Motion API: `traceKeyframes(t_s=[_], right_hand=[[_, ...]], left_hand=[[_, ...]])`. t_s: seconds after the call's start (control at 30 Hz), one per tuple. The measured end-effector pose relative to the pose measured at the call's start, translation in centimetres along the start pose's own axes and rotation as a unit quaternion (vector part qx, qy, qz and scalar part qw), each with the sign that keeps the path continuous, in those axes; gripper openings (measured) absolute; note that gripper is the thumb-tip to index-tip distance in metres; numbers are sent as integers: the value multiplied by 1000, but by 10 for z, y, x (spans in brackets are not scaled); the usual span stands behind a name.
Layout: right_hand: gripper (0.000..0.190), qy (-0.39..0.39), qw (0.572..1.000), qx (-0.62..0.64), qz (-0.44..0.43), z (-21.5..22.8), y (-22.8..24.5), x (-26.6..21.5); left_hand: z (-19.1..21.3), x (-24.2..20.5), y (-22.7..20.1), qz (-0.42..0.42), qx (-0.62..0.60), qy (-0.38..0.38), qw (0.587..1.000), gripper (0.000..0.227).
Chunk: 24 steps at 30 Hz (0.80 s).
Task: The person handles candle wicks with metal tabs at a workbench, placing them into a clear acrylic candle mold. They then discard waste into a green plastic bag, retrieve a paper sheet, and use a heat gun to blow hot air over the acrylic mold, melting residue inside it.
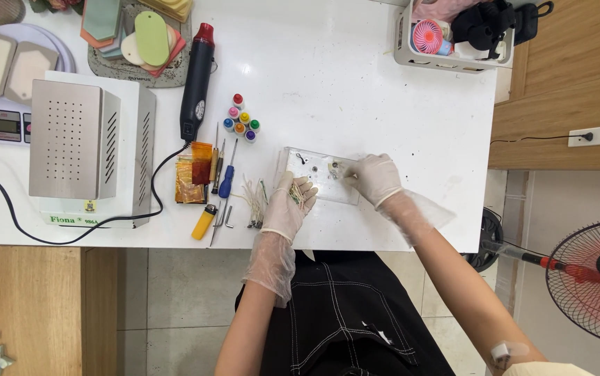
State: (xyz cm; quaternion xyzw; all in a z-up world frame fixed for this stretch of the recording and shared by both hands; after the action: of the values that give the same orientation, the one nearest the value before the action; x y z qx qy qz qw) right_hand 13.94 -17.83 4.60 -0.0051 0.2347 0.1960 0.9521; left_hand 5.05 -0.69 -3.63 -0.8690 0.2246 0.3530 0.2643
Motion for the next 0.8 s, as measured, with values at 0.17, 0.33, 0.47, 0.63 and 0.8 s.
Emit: traceKeyframes(t_s=[0.17,0.33,0.47,0.63,0.8], right_hand=[[24,82,920,323,-208,32,-16,-30],[39,121,801,513,-285,59,16,-58],[38,100,785,534,-298,54,37,-66],[35,60,798,548,-246,34,39,-60],[33,70,795,558,-227,45,27,-74]], left_hand=[[-6,4,6,9,29,-8,1000,52],[-30,-4,9,12,56,22,998,58],[-33,8,29,18,43,54,997,55],[-27,5,29,19,32,25,999,49],[-15,9,31,24,-24,49,998,41]])
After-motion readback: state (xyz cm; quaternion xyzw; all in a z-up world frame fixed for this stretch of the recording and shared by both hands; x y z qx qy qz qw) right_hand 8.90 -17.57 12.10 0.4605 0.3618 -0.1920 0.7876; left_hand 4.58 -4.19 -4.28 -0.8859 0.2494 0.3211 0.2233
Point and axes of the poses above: each hand's wrist, its own x-axis towards the middle knuckle, its own z-axis out of the back of the hand, y = z × x, the point moved 5 cm from there along x, towards the middle knuckle, and after that the axes turned 7 degrees about x, right-handed, at the moved point
